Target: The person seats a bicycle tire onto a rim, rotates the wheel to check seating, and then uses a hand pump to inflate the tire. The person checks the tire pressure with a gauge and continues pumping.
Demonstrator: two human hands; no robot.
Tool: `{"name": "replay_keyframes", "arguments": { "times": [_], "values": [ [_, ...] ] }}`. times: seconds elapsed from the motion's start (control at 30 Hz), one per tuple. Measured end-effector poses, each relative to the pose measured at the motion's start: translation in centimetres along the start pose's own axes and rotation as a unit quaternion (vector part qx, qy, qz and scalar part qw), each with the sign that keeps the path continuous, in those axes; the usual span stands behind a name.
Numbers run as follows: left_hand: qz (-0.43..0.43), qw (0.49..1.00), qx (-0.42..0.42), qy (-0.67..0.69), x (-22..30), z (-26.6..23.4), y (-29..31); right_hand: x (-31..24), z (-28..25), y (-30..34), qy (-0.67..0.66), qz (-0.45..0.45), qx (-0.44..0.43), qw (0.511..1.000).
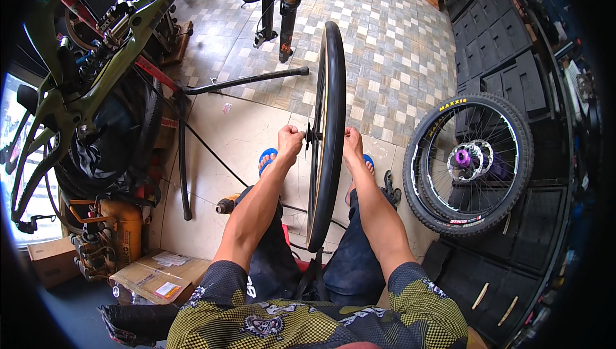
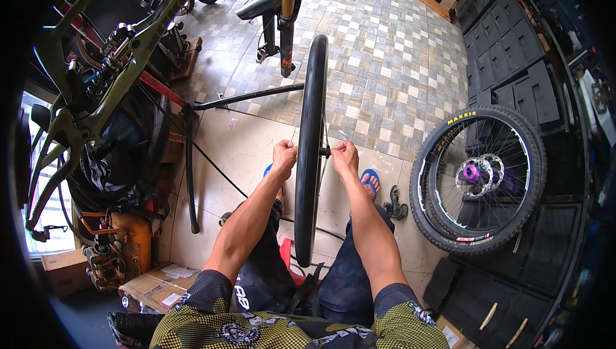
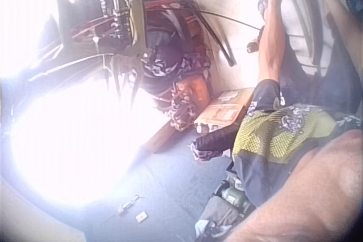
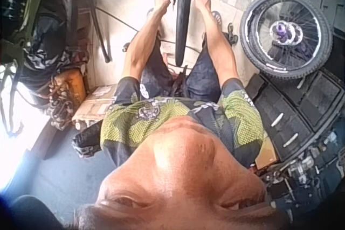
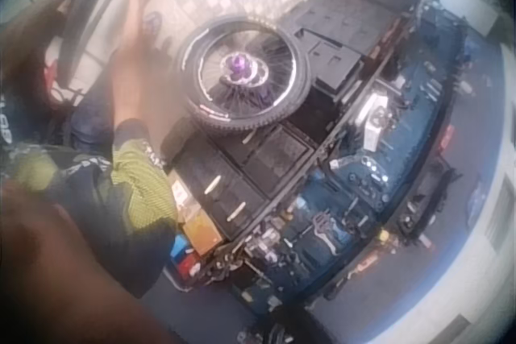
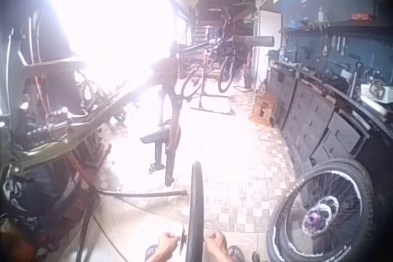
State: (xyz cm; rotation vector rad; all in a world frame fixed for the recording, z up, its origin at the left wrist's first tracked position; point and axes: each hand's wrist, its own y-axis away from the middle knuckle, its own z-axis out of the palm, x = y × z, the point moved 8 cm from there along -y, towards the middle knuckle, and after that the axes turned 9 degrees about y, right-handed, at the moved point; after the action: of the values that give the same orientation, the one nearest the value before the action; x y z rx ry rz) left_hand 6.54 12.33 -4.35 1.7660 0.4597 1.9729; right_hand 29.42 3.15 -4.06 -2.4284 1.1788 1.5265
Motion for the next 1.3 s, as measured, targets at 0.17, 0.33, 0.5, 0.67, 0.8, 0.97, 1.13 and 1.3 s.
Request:
{"name": "replay_keyframes", "arguments": {
  "times": [0.17,0.33,0.5,0.67,0.8,0.97,1.13,1.3],
  "values": [
    [0.009,1.0,0.004,0.0,0.34,0.01,0.2,-0.15,0.0,0.12,0.007,0.001,0.004,1.0],
    [0.017,1.0,0.01,-0.004,0.4,-0.08,0.22,-0.03,0.02,0.11,0.006,0.004,0.002,1.0],
    [0.01,1.0,0.007,0.0,0.18,-0.19,0.05,-0.21,0.02,0.09,0.011,0.001,-0.002,1.0],
    [-0.007,1.0,-0.005,0.017,0.18,0.05,0.28,-0.04,-0.05,0.03,0.012,-0.002,-0.004,1.0],
    [0.001,1.0,0.002,0.021,-0.27,-0.33,-0.28,-0.5,0.1,0.21,0.003,-0.007,-0.01,1.0],
    [-0.001,1.0,-0.007,-0.01,0.34,-0.02,0.22,0.11,0.29,-0.07,-0.011,0.0,-0.013,1.0],
    [0.007,1.0,0.01,0.009,0.13,-0.21,0.06,0.08,0.36,-0.05,-0.015,-0.002,-0.015,1.0],
    [0.001,1.0,0.002,0.016,-0.04,-0.24,-0.11,-0.31,0.18,0.21,0.002,0.005,-0.013,1.0]
  ]
}}
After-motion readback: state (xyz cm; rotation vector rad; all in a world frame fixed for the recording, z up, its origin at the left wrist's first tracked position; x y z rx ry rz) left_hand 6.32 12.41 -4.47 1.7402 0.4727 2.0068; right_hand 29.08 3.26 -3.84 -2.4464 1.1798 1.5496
